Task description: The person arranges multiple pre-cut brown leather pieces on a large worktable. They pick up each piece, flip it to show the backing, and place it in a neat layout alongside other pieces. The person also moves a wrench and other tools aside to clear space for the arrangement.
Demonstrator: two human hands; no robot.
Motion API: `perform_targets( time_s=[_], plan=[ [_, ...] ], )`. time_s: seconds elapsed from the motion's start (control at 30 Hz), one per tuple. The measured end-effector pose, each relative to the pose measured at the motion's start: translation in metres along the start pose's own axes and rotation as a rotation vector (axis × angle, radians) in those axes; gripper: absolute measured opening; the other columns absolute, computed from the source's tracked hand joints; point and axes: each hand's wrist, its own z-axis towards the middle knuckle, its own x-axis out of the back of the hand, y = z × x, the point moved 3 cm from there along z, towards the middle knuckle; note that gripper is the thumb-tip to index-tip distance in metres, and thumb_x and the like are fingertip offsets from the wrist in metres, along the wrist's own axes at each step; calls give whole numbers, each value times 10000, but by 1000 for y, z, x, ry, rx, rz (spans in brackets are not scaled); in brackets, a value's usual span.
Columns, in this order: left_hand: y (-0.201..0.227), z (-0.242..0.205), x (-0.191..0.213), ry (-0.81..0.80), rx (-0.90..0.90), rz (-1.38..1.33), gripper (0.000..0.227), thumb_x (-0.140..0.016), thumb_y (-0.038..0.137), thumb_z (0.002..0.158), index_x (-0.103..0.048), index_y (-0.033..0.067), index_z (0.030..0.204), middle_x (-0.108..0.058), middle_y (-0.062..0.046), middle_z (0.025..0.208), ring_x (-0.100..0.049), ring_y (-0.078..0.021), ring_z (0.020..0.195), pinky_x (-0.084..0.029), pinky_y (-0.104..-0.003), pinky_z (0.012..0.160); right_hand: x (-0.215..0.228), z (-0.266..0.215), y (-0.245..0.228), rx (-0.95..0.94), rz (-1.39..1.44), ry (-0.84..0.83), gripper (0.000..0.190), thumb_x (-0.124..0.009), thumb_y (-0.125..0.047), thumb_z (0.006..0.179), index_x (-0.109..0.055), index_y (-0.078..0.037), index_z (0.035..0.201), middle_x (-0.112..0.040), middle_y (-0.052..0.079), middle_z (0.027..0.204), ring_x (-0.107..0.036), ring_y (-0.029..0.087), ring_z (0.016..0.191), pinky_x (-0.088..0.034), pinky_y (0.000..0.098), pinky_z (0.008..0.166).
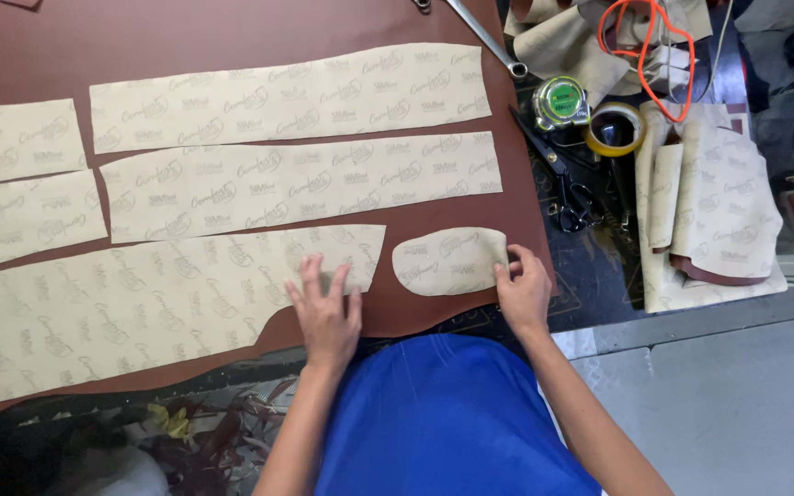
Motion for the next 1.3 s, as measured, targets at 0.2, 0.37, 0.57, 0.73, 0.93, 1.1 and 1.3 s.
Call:
perform_targets(
  time_s=[0.2, 0.37, 0.57, 0.73, 0.93, 1.1, 1.3],
  plan=[
    [24, 35, -6, -184, -112, 37, 597, -717, 422, 888, -565, 215, 1426, -308, -220, 1572, -198, -441, 1520, -109, -759, 1158, -8, -3, -7, 122, -71, 23, 401, -778, -163, 844, -687, -57, 1221, -602, 100, 883, -614, 273, 794, -507, 430, 732],
    [33, 48, -10, -250, -135, 120, 680, -741, 533, 815, -541, 327, 1432, -236, -199, 1594, -80, -488, 1504, -56, -835, 1090, -6, -2, -11, 107, -124, 23, 433, -776, -222, 864, -664, -93, 1262, -557, 102, 962, -618, 297, 864, -510, 453, 766],
    [32, 51, -18, -244, -119, 156, 660, -720, 535, 849, -531, 332, 1448, -233, -191, 1608, -72, -484, 1527, -54, -839, 1097, 0, -1, -8, 82, -150, 13, 499, -782, -265, 864, -632, -115, 1316, -530, 102, 1020, -624, 290, 872, -525, 454, 755],
    [33, 47, -21, -241, -122, 154, 637, -708, 518, 871, -530, 339, 1456, -236, -196, 1603, -77, -483, 1522, -53, -830, 1104, -2, 0, -5, 67, -142, -23, 460, -759, -246, 892, -633, -133, 1320, -550, 80, 1017, -631, 270, 819, -528, 444, 735],
    [31, 47, -21, -270, -121, 179, 678, -696, 539, 870, -497, 320, 1480, -226, -180, 1615, -64, -464, 1530, -35, -816, 1116, -1, 2, 4, 46, -72, -39, 455, -752, -236, 898, -638, -100, 1316, -559, 78, 968, -605, 221, 756, -522, 389, 703],
    [31, 47, -21, -339, -79, 172, 766, -697, 588, 841, -456, 312, 1514, -151, -166, 1635, 9, -453, 1535, -1, -813, 1126, 2, 7, 23, 117, -1, 0, 379, -676, -193, 973, -651, -82, 1335, -557, 77, 1008, -597, 205, 788, -530, 357, 734],
    [45, 52, -20, -369, -64, 200, 756, -695, 610, 836, -455, 348, 1503, -104, -135, 1653, 82, -462, 1521, 18, -855, 1064, 8, 3, 5, 155, -114, -60, 502, -747, -245, 885, -639, -142, 1365, -531, 101, 1033, -623, 270, 849, -539, 423, 765]
  ],
)
